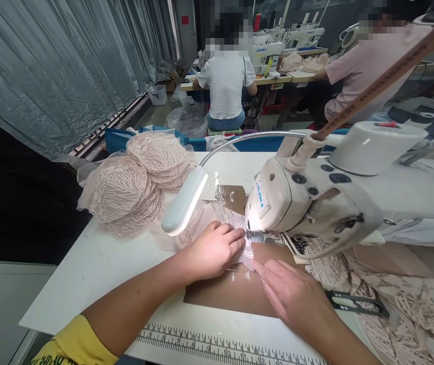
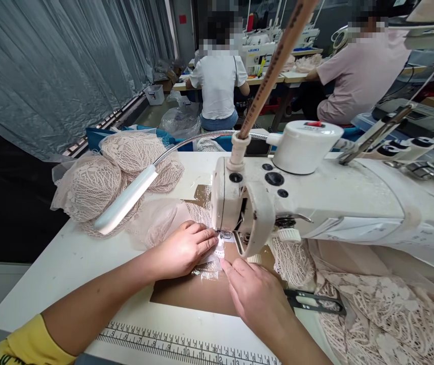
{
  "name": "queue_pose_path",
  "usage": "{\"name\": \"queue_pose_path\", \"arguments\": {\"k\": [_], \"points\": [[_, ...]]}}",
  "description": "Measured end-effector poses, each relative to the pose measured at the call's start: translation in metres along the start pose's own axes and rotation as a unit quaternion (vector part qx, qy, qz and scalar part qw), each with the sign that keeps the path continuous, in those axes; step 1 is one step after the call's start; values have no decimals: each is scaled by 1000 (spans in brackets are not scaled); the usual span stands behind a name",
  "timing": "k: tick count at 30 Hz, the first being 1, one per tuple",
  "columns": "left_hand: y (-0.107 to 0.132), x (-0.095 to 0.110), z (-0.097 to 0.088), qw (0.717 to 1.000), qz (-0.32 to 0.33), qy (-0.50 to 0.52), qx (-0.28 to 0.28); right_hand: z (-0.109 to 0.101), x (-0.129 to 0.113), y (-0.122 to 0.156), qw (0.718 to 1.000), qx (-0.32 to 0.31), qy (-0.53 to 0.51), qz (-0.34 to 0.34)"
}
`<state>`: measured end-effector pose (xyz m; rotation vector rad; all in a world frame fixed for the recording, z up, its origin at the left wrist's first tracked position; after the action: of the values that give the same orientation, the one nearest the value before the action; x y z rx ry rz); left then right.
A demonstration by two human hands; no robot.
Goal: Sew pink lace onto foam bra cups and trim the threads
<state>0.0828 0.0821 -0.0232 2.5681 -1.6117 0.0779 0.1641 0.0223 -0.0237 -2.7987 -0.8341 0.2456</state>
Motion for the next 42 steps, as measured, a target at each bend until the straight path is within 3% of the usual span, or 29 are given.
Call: {"name": "queue_pose_path", "arguments": {"k": [6, 10, 17, 25, 35, 42], "points": [[3, 9, -5, 997, 21, 73, 7, -4, 2, 0, 999, 6, -33, 5], [0, -2, -1, 992, -6, 125, 13, -4, 11, 1, 997, 25, -52, 45], [-2, -20, -2, 967, -13, 251, 31, 0, 21, -1, 994, 46, 1, 104], [-2, -23, 1, 957, -11, 289, 35, -14, 9, -12, 991, 109, -6, 72], [-2, -19, 0, 961, 19, 272, 35, -10, 4, -23, 993, 102, 31, 59], [1, -17, -2, 967, 22, 250, 48, -12, 10, -13, 988, 119, 49, 83]]}}
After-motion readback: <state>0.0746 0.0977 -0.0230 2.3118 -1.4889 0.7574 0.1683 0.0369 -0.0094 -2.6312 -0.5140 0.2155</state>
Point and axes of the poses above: each hand's wrist, its own y-axis away from the middle knuckle, its own z-axis out of the palm, x = y × z, the point moved 9 cm from there along -y, towards the middle knuckle, and after that the axes turned 9 degrees about -x, right-handed, at the moved point
